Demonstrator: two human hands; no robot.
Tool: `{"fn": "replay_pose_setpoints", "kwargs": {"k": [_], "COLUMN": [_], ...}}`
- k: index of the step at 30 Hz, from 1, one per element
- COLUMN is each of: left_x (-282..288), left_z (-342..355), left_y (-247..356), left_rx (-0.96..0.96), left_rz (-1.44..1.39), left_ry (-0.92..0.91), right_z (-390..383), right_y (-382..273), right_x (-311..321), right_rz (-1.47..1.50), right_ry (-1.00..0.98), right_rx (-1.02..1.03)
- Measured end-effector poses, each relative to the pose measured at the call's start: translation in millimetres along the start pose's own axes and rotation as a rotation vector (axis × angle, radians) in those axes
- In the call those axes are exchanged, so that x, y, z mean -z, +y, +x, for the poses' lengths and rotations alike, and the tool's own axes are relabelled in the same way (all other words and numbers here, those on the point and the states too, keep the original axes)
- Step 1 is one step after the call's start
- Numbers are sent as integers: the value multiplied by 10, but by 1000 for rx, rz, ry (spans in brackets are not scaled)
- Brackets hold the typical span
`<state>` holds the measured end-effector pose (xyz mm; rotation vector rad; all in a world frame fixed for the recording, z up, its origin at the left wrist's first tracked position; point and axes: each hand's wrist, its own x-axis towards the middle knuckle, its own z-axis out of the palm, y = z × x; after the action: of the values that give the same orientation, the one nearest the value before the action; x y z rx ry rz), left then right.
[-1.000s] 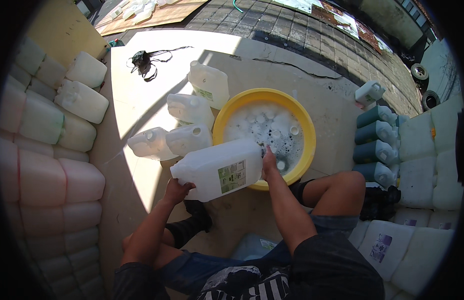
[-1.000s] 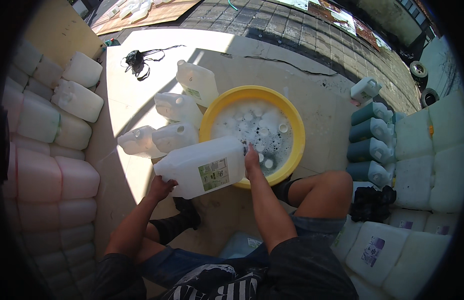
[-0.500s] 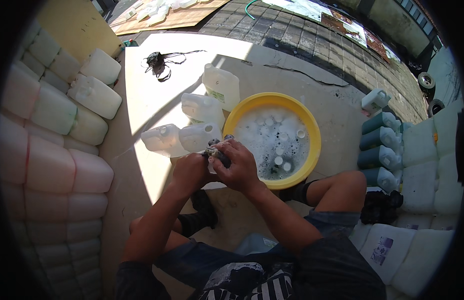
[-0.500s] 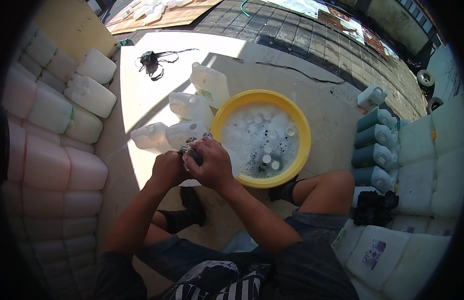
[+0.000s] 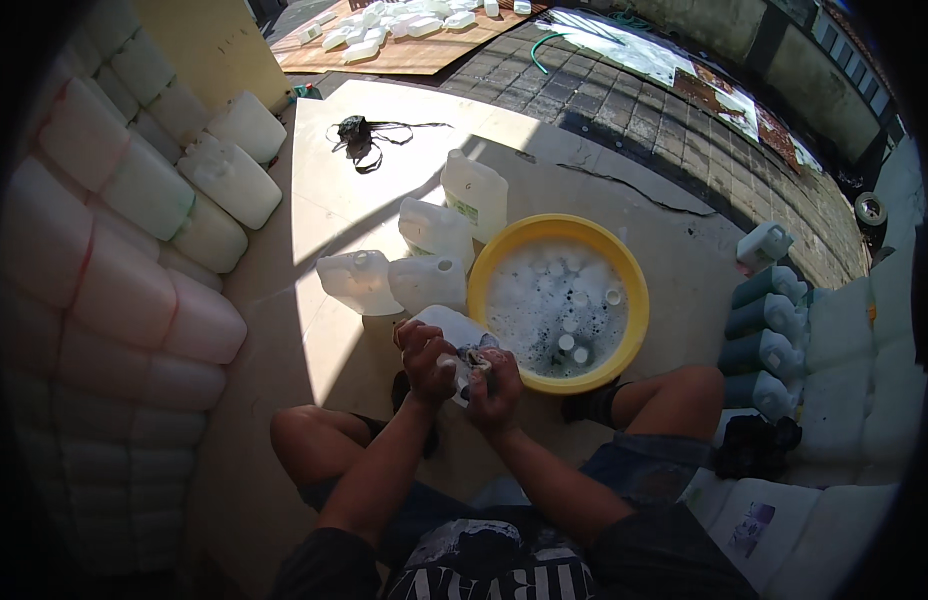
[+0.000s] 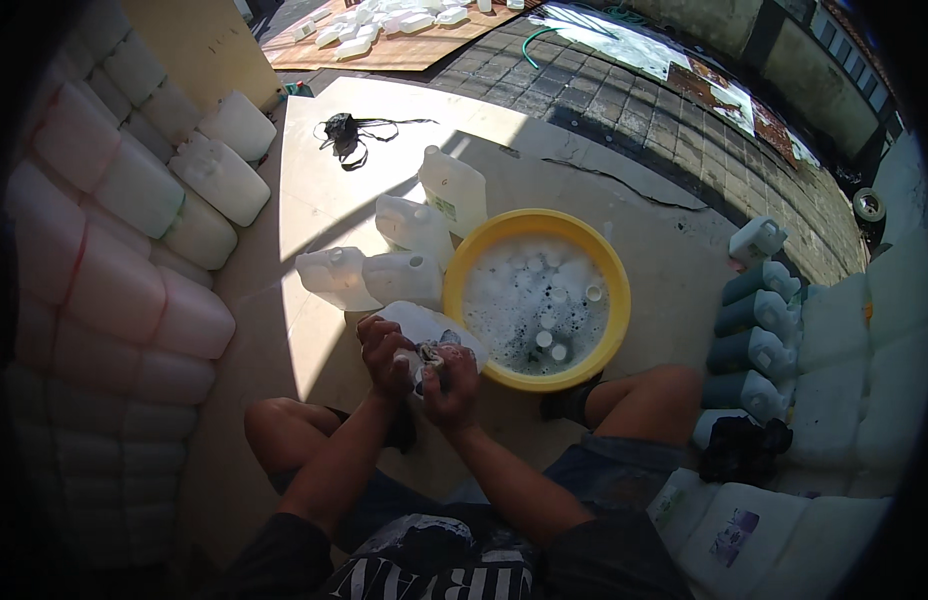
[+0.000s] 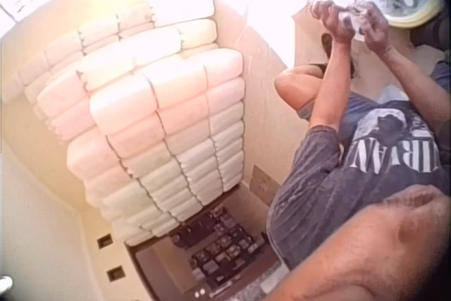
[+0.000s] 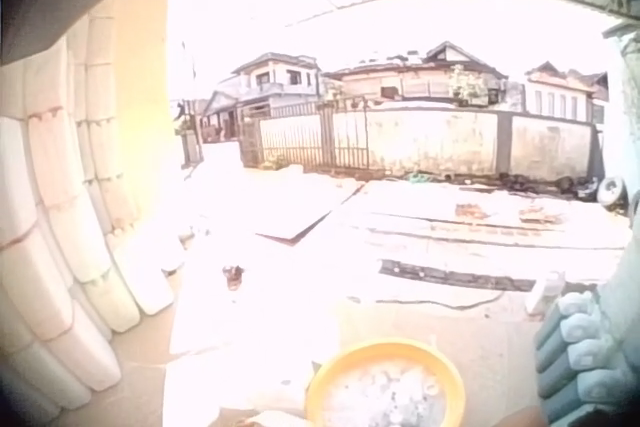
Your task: Washing plastic bottles and caps in a basin of soapy water using a scrub brush.
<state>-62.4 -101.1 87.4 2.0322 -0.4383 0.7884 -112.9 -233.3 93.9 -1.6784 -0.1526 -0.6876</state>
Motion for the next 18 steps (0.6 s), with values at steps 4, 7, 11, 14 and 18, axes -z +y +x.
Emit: {"fn": "replay_pose_setpoints", "kwargs": {"k": [4,7,11,14,18], "left_x": [-265,-392,-313,-158,60], "left_z": [146,183,162,112,25], "left_y": [176,341,390,367,374], "left_rx": [-9,296,760,887,905], "left_rz": [-71,-31,-45,-106,-60], "left_ry": [-4,80,25,-33,-198], "right_z": [35,143,198,289,705], "right_y": [-89,-79,63,264,491], "right_x": [184,307,308,116,-278], "right_rz": [-77,-106,-90,-260,-188], "right_ry": [1,-78,-257,-466,-474], "right_rx": [-48,-144,-256,-370,-377]}}
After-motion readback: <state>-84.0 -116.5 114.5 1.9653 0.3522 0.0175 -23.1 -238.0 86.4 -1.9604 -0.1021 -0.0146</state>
